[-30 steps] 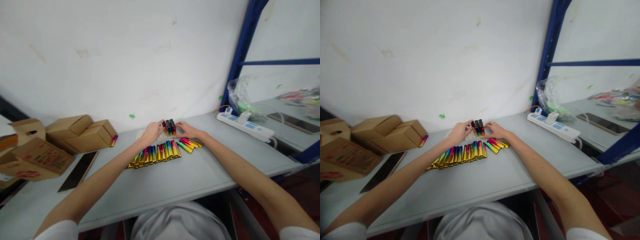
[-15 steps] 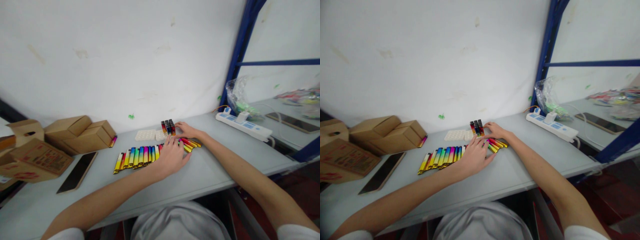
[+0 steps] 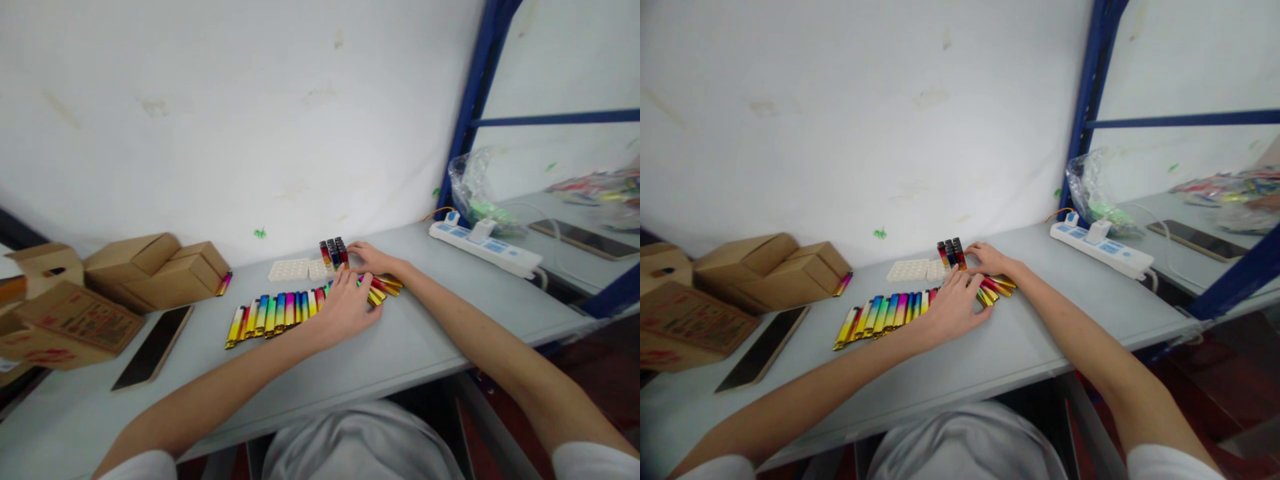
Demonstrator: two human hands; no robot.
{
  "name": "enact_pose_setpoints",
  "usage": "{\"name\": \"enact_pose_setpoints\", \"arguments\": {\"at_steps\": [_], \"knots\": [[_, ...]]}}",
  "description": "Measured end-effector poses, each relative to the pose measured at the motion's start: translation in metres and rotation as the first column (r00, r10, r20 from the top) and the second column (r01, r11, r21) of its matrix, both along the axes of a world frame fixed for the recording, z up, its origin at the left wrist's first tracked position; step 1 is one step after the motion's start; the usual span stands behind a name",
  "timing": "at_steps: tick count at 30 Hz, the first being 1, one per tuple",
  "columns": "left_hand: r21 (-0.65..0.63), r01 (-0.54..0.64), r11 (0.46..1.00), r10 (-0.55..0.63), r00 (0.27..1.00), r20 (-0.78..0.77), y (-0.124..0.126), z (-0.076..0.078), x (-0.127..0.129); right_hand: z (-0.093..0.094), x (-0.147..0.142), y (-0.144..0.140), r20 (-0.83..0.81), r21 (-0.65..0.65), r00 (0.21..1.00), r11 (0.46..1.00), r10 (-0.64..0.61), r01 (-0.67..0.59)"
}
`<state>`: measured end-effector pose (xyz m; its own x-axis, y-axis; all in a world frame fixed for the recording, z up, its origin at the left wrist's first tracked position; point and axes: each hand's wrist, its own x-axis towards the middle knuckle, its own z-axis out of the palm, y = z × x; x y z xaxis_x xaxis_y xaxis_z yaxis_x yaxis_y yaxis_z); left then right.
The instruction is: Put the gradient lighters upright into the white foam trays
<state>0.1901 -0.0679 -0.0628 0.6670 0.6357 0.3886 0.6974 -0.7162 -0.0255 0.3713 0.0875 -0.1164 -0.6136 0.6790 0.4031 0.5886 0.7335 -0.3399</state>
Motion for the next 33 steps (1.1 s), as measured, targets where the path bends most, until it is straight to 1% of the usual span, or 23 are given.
{"name": "enact_pose_setpoints", "arguments": {"at_steps": [2,5,8,10,12,15,18,20,21,23,27,30,33], "knots": [[-0.029,0.038,0.999,-0.036,0.998,0.060,-0.002,0.006,-0.003,-0.001,0.001,0.001,0.001,0.002,1.000,1.000,-0.002,0.002],[-0.073,0.123,0.990,-0.107,0.976,0.188,-0.007,0.021,-0.015,-0.004,0.001,0.004,-0.005,0.010,1.000,1.000,-0.001,0.001],[-0.101,0.192,0.976,-0.143,0.921,0.363,-0.009,0.039,-0.038,-0.005,0.001,0.005,-0.001,0.013,1.000,1.000,0.006,-0.006],[-0.122,0.189,0.974,-0.108,0.869,0.482,-0.007,0.048,-0.057,-0.004,0.000,0.002,-0.011,0.003,1.000,1.000,-0.003,0.003],[-0.214,0.199,0.956,-0.026,0.787,0.616,-0.002,0.053,-0.075,-0.001,-0.001,-0.002,-0.029,-0.014,0.999,1.000,-0.017,0.017],[-0.355,0.240,0.904,0.141,0.615,0.776,0.005,0.052,-0.094,0.004,-0.002,-0.008,-0.035,-0.034,0.999,0.999,-0.022,0.021],[-0.396,0.267,0.879,0.244,0.462,0.853,0.009,0.045,-0.102,0.008,-0.002,-0.012,-0.018,-0.043,0.999,0.999,-0.028,0.027],[-0.405,0.282,0.870,0.285,0.382,0.879,0.010,0.039,-0.104,0.009,-0.002,-0.013,-0.012,-0.047,1.000,0.999,-0.029,0.028],[-0.413,0.288,0.864,0.304,0.357,0.883,0.011,0.037,-0.104,0.010,-0.002,-0.013,-0.010,-0.049,1.000,0.998,-0.028,0.028],[-0.439,0.290,0.850,0.333,0.350,0.876,0.011,0.033,-0.105,0.011,-0.002,-0.014,-0.003,-0.055,1.000,0.998,-0.028,0.028],[-0.440,0.224,0.870,0.329,0.400,0.855,0.008,0.030,-0.104,0.012,-0.001,-0.015,0.002,-0.060,1.000,0.998,-0.028,0.028],[-0.469,0.257,0.845,0.332,0.436,0.837,0.005,0.029,-0.103,0.012,-0.001,-0.016,0.006,-0.058,1.000,0.998,-0.029,0.029],[-0.482,0.288,0.828,0.328,0.449,0.831,0.004,0.025,-0.103,0.011,0.000,-0.016,0.011,-0.055,0.999,0.998,-0.031,0.032]]}}
